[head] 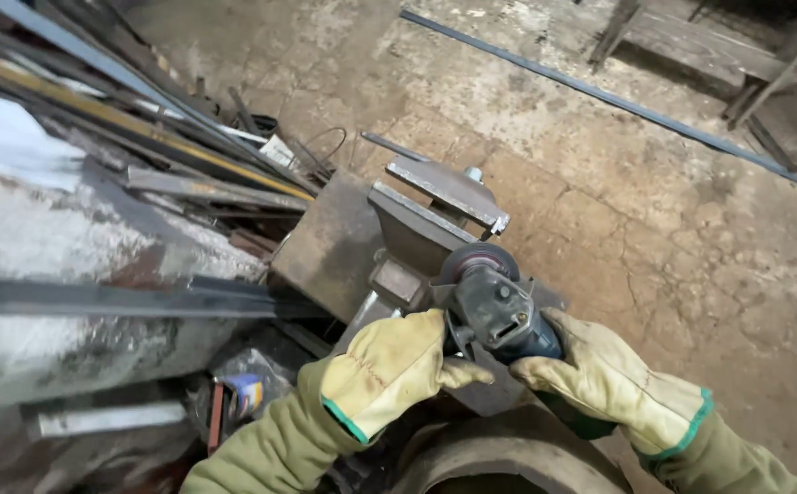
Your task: Using an angle grinder to smooth and shape small metal components held in a bench vise.
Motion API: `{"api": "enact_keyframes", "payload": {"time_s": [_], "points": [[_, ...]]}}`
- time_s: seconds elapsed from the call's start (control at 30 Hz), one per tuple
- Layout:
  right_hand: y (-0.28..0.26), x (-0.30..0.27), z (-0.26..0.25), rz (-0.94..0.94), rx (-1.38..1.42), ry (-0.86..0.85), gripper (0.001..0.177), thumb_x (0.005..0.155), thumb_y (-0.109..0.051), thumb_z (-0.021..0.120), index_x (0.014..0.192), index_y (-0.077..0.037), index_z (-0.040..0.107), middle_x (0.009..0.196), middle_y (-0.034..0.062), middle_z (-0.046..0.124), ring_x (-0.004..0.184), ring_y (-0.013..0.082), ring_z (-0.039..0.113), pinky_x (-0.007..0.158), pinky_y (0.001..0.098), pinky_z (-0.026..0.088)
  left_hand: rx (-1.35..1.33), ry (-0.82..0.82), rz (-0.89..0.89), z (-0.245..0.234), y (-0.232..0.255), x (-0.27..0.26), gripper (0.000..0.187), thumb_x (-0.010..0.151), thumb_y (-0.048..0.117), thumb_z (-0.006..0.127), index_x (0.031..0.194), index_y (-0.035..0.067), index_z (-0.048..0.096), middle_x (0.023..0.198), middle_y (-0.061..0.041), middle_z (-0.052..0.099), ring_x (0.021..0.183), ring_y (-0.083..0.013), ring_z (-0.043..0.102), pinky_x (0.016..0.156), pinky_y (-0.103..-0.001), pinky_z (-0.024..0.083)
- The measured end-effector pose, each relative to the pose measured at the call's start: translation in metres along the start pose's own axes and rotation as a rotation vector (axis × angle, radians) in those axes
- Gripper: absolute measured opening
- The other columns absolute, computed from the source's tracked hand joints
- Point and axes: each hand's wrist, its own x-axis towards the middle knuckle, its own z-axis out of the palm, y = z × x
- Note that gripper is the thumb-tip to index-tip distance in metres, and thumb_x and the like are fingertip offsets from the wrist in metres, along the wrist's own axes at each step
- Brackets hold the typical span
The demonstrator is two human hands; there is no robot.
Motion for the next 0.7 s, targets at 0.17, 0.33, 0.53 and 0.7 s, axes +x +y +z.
{"api": "enact_keyframes", "payload": {"time_s": [0.17, 0.33, 0.53, 0.7], "points": [[-0.009, 0.011, 0.003, 0.128, -0.067, 0.054, 0.052, 0.073, -0.043, 0.082, 0.112, -0.012, 0.070, 0.077, 0.0098, 0.077, 0.072, 0.0285, 0.073, 0.065, 0.0406, 0.055, 0.557, 0.446, 0.567, -0.028, -0.005, 0.012, 0.049, 0.091, 0.041, 0.084, 0.094, 0.001, 0.057, 0.074, -0.008, 0.055, 0.064, -0.0238, 0.060, 0.057, -0.035, 0.051], [-0.029, 0.015, -0.001, 0.269, 0.054, 0.011, 0.058, 0.073, -0.048, 0.080, 0.119, -0.016, 0.066, 0.072, 0.0091, 0.077, 0.065, 0.0264, 0.076, 0.064, 0.0391, 0.058, 0.372, 0.363, 0.507, -0.033, -0.018, 0.023, 0.046, 0.082, 0.036, 0.089, 0.095, 0.002, 0.061, 0.071, -0.009, 0.056, 0.062, -0.0256, 0.061, 0.053, -0.038, 0.049], [-0.023, 0.017, 0.002, 0.223, -0.007, 0.024, 0.063, 0.071, -0.052, 0.079, 0.121, -0.016, 0.066, 0.073, 0.0082, 0.078, 0.069, 0.0276, 0.076, 0.065, 0.0403, 0.057, 0.289, 0.278, 0.413, -0.028, -0.038, 0.018, 0.039, 0.085, 0.033, 0.085, 0.090, 0.004, 0.060, 0.070, -0.008, 0.056, 0.061, -0.0254, 0.061, 0.053, -0.038, 0.049], [-0.005, 0.014, 0.009, -0.008, -0.045, 0.123, 0.070, 0.073, -0.052, 0.079, 0.125, -0.009, 0.059, 0.079, 0.0088, 0.077, 0.072, 0.0297, 0.075, 0.061, 0.0416, 0.056, 0.115, 0.174, 0.365, -0.024, -0.052, 0.012, 0.020, 0.099, 0.018, 0.075, 0.090, 0.008, 0.061, 0.074, -0.005, 0.058, 0.066, -0.0214, 0.062, 0.059, -0.036, 0.050]]}}
